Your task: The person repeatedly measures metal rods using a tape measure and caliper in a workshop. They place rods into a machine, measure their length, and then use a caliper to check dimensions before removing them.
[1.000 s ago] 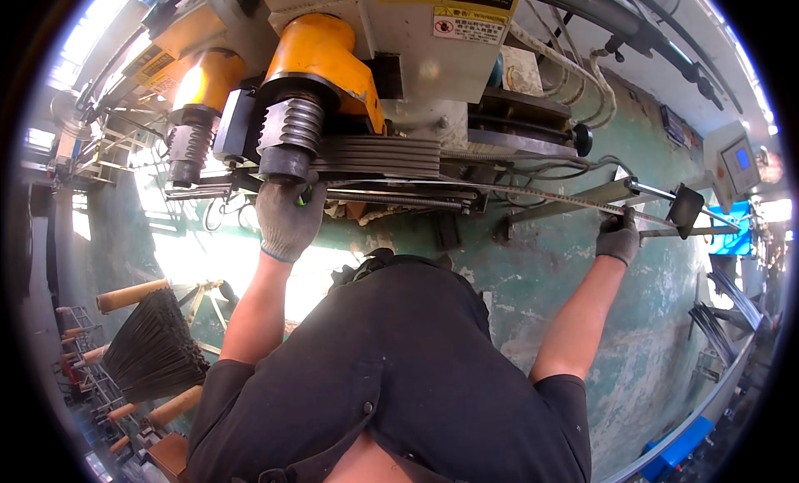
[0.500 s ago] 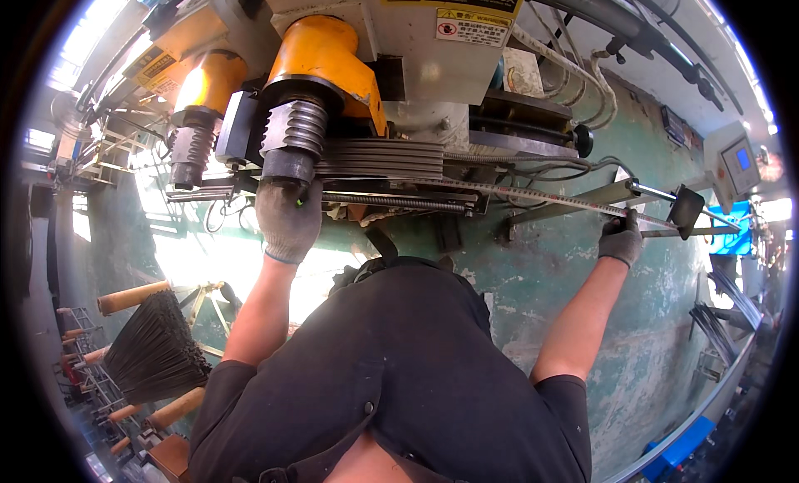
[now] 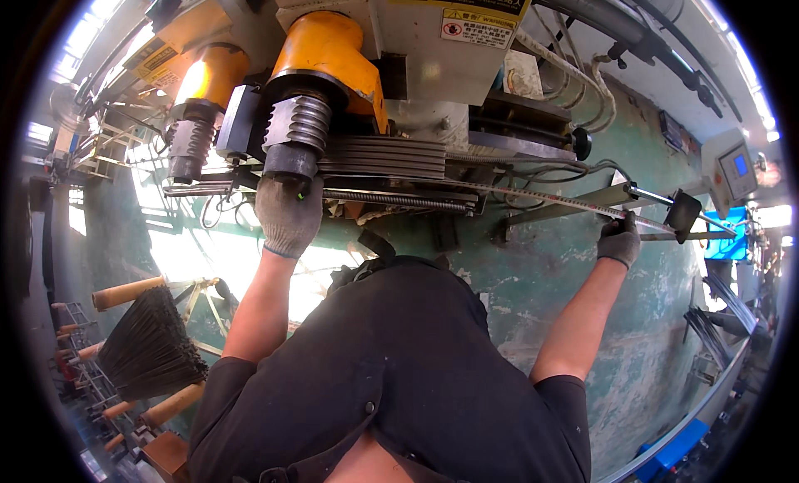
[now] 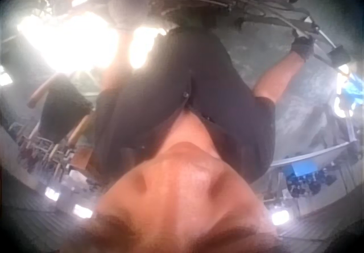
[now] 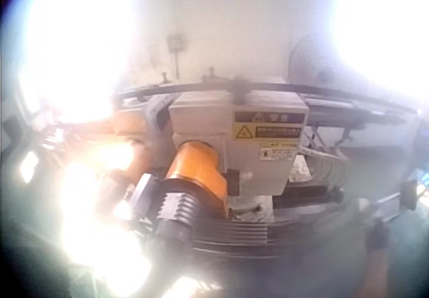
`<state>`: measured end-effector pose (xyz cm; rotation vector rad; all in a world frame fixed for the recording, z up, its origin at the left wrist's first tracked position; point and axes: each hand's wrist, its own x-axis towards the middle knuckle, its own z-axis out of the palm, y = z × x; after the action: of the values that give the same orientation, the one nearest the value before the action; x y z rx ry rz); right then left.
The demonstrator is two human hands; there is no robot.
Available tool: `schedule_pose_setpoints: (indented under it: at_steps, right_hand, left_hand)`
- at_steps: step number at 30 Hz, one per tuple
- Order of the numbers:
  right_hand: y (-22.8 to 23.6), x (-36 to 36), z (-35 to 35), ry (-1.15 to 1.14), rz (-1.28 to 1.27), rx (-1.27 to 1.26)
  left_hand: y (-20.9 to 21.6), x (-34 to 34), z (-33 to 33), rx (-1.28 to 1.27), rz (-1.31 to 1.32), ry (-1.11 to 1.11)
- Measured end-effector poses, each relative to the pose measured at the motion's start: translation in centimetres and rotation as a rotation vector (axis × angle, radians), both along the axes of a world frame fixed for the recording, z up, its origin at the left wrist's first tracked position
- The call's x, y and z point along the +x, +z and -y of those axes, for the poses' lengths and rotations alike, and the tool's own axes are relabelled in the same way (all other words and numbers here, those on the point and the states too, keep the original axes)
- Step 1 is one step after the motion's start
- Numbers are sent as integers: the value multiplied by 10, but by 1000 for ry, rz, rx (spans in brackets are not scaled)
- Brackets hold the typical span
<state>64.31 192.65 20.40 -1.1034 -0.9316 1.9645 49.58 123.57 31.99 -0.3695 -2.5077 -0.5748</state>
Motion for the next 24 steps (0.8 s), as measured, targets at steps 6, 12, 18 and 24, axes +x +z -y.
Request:
schedule_pose_setpoints:
  at_steps: [6, 12, 18, 24]
  right_hand:
    - [-1, -1, 0, 4, 8, -21]
    - [12, 6, 19, -7, -96, -20]
    - [33, -8, 183, 325, -98, 439]
    - [91, -55, 353, 722, 91, 261]
  left_hand:
    - [2, -2, -1, 41, -38, -15]
    - [10, 14, -3, -2, 76, -72]
    - [13, 38, -45, 153, 50, -315]
    - [27, -5, -98, 133, -101, -449]
